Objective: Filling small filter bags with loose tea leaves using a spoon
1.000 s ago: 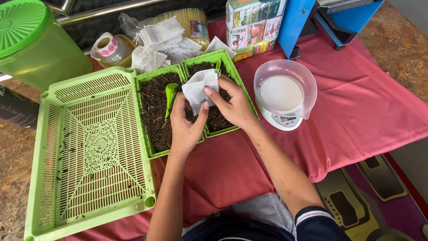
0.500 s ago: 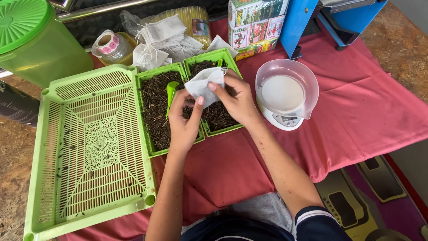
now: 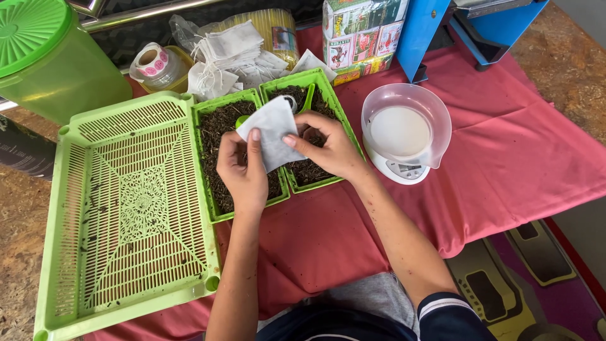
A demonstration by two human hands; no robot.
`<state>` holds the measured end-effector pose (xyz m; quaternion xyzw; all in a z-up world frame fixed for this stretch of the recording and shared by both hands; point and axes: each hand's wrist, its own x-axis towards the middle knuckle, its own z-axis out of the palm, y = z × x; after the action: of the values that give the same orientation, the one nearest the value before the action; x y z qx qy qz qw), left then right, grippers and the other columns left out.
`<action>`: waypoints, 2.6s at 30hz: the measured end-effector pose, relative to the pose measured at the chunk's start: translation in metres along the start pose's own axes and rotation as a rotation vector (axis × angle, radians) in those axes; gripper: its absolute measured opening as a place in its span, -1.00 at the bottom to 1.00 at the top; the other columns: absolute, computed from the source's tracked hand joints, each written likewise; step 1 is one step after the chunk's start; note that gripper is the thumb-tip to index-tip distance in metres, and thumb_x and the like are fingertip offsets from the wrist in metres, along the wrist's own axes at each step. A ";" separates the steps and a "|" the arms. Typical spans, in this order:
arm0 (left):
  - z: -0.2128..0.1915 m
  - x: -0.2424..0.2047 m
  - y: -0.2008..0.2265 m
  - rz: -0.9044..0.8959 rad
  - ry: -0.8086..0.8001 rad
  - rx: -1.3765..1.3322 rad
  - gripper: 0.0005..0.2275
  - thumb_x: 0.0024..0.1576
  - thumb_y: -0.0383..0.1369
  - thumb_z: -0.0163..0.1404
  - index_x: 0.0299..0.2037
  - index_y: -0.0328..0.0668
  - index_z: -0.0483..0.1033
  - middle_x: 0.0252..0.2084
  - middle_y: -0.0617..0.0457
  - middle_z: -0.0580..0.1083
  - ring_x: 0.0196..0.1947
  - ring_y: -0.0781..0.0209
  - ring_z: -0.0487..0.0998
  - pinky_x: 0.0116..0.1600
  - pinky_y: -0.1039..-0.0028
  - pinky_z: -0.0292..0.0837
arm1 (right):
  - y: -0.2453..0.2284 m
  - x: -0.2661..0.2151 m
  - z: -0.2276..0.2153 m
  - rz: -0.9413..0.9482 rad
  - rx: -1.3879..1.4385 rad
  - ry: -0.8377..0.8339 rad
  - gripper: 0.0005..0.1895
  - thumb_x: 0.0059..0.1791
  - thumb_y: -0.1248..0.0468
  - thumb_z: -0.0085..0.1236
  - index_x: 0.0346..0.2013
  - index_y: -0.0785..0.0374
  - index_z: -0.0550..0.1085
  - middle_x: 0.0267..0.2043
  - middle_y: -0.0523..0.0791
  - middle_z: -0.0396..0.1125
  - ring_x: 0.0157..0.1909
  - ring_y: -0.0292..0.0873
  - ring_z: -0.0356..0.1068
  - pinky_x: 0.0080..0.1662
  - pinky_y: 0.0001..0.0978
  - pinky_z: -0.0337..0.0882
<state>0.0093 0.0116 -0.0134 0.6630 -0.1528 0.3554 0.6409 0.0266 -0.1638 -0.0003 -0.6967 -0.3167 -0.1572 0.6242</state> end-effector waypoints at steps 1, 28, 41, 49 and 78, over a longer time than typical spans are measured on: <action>-0.003 0.000 -0.004 -0.001 -0.001 0.000 -0.90 0.32 -0.48 0.02 -0.26 -0.29 0.49 -0.42 0.00 0.39 -0.43 0.22 0.39 -0.23 0.38 0.36 | -0.001 0.000 0.000 0.001 0.000 0.001 -0.81 0.06 0.29 0.23 -0.06 0.28 0.57 -0.22 -0.03 0.43 -0.14 -0.10 0.42 -0.15 -0.27 0.45; 0.004 0.003 0.015 -0.001 -0.246 0.040 -0.88 0.32 -0.44 -0.01 -0.19 -0.24 0.59 -0.31 -0.01 0.52 -0.26 0.13 0.57 -0.13 0.37 0.49 | 0.016 -0.001 -0.006 -0.043 0.043 0.165 -0.88 0.07 0.32 0.19 -0.13 0.30 0.55 -0.26 -0.11 0.35 -0.19 -0.23 0.34 -0.12 -0.33 0.41; 0.008 -0.004 0.008 -0.059 -0.274 0.007 -0.72 0.31 -0.39 0.01 0.18 -0.34 0.41 -0.13 -0.18 0.45 -0.14 0.03 0.49 -0.05 0.23 0.46 | -0.012 0.003 -0.005 -0.040 -0.022 0.132 -0.89 0.07 0.34 0.17 -0.13 0.31 0.53 -0.26 -0.05 0.35 -0.18 -0.12 0.38 -0.07 -0.22 0.42; 0.007 -0.006 0.003 -0.033 -0.265 0.039 -0.84 0.31 -0.39 0.02 0.03 -0.25 0.52 -0.17 -0.02 0.40 -0.18 0.19 0.38 -0.08 0.33 0.35 | -0.013 0.005 0.001 -0.102 -0.046 0.084 -0.89 0.03 0.38 0.24 -0.19 0.34 0.51 -0.24 -0.05 0.36 -0.13 -0.17 0.38 -0.08 -0.27 0.37; -0.200 0.140 -0.140 -0.466 -0.471 0.880 -0.75 0.18 -0.21 0.06 -0.11 -0.21 0.41 -0.15 -0.25 0.52 -0.07 -0.34 0.59 -0.07 -0.08 0.53 | 0.085 0.181 0.190 0.354 -0.681 -0.308 -0.78 -0.03 0.11 0.18 -0.35 0.20 0.54 -0.41 -0.03 0.52 -0.26 0.10 0.55 -0.21 -0.06 0.51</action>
<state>0.1442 0.2574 -0.0386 0.9463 0.0216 0.0763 0.3134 0.1826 0.0632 0.0127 -0.9226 -0.2114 -0.0370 0.3207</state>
